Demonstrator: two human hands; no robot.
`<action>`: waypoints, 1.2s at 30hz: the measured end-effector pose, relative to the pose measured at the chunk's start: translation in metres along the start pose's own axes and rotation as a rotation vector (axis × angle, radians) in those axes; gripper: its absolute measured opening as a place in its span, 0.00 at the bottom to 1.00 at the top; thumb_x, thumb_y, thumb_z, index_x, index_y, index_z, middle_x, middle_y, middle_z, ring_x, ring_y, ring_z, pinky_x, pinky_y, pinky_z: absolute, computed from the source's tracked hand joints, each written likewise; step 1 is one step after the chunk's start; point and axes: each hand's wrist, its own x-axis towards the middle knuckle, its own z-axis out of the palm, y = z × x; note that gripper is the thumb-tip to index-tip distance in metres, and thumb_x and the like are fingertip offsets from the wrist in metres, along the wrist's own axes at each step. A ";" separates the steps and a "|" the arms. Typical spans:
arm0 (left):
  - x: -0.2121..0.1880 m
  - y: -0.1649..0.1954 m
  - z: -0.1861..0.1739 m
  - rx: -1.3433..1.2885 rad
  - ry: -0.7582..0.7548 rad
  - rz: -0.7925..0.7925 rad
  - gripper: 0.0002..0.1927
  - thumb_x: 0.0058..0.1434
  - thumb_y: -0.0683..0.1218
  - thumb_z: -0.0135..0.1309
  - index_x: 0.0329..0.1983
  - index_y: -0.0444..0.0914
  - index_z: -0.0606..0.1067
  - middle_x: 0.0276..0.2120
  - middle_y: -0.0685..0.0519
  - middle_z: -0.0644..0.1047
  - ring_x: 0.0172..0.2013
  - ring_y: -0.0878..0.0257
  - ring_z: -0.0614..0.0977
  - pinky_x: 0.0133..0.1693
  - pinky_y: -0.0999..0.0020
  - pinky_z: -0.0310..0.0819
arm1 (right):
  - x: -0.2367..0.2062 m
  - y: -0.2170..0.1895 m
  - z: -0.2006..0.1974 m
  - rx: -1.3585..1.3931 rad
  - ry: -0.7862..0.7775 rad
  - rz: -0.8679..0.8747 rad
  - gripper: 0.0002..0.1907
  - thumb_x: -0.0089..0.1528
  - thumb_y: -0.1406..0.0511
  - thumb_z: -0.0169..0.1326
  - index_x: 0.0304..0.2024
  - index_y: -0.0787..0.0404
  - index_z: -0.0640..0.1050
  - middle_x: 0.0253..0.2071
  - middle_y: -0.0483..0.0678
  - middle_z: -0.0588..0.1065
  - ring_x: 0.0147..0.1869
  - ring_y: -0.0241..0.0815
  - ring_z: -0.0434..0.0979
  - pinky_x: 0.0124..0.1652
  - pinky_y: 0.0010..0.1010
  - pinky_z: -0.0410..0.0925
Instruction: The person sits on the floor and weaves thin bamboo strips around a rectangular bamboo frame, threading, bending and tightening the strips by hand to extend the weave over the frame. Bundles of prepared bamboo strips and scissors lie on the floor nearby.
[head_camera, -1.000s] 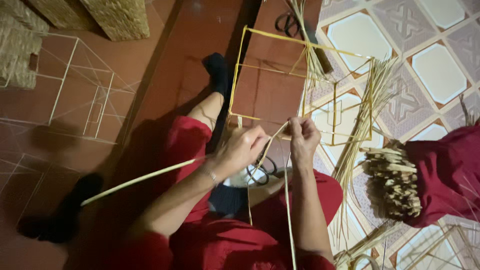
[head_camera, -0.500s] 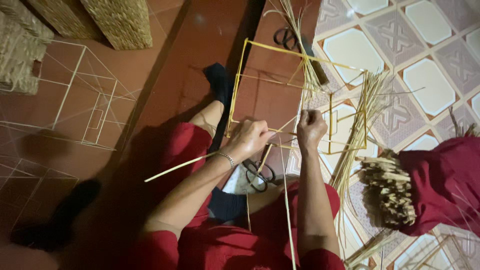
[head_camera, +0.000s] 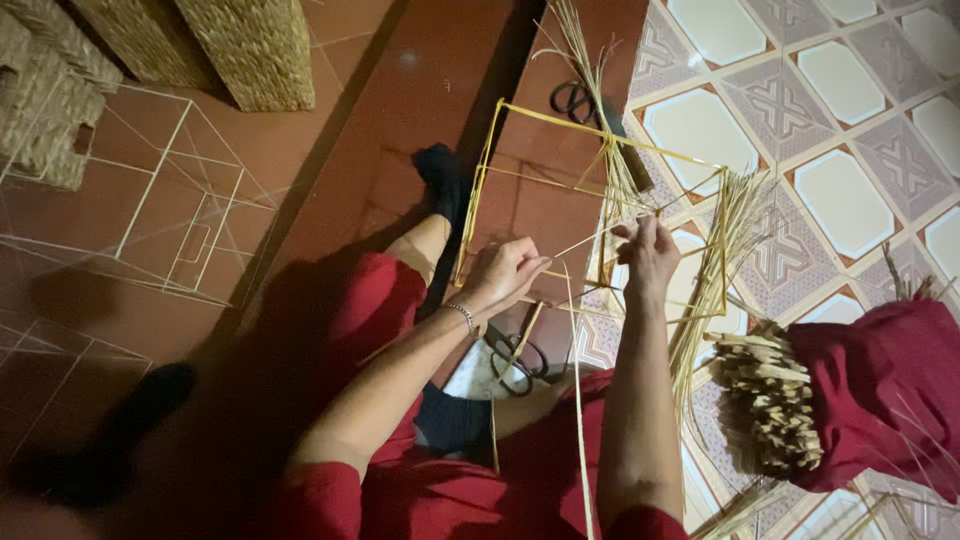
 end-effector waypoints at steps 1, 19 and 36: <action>0.002 -0.003 0.004 -0.091 0.018 0.011 0.16 0.65 0.51 0.62 0.29 0.36 0.74 0.21 0.44 0.75 0.25 0.52 0.76 0.27 0.58 0.70 | -0.011 -0.008 -0.003 0.007 -0.043 0.046 0.13 0.67 0.55 0.54 0.41 0.56 0.80 0.32 0.49 0.84 0.25 0.33 0.72 0.27 0.28 0.66; 0.001 -0.014 0.021 -0.010 0.000 -0.063 0.14 0.59 0.52 0.63 0.26 0.38 0.77 0.21 0.50 0.79 0.22 0.61 0.81 0.27 0.63 0.72 | -0.047 0.020 0.034 0.039 -0.254 0.004 0.09 0.66 0.65 0.57 0.36 0.65 0.78 0.30 0.47 0.78 0.29 0.36 0.76 0.29 0.30 0.69; 0.030 0.026 0.012 0.095 -0.016 -0.085 0.12 0.60 0.50 0.62 0.26 0.39 0.76 0.23 0.46 0.80 0.26 0.52 0.82 0.30 0.57 0.74 | -0.041 -0.039 0.049 -0.787 0.112 -0.499 0.10 0.59 0.61 0.61 0.32 0.62 0.85 0.30 0.58 0.81 0.35 0.53 0.82 0.38 0.41 0.73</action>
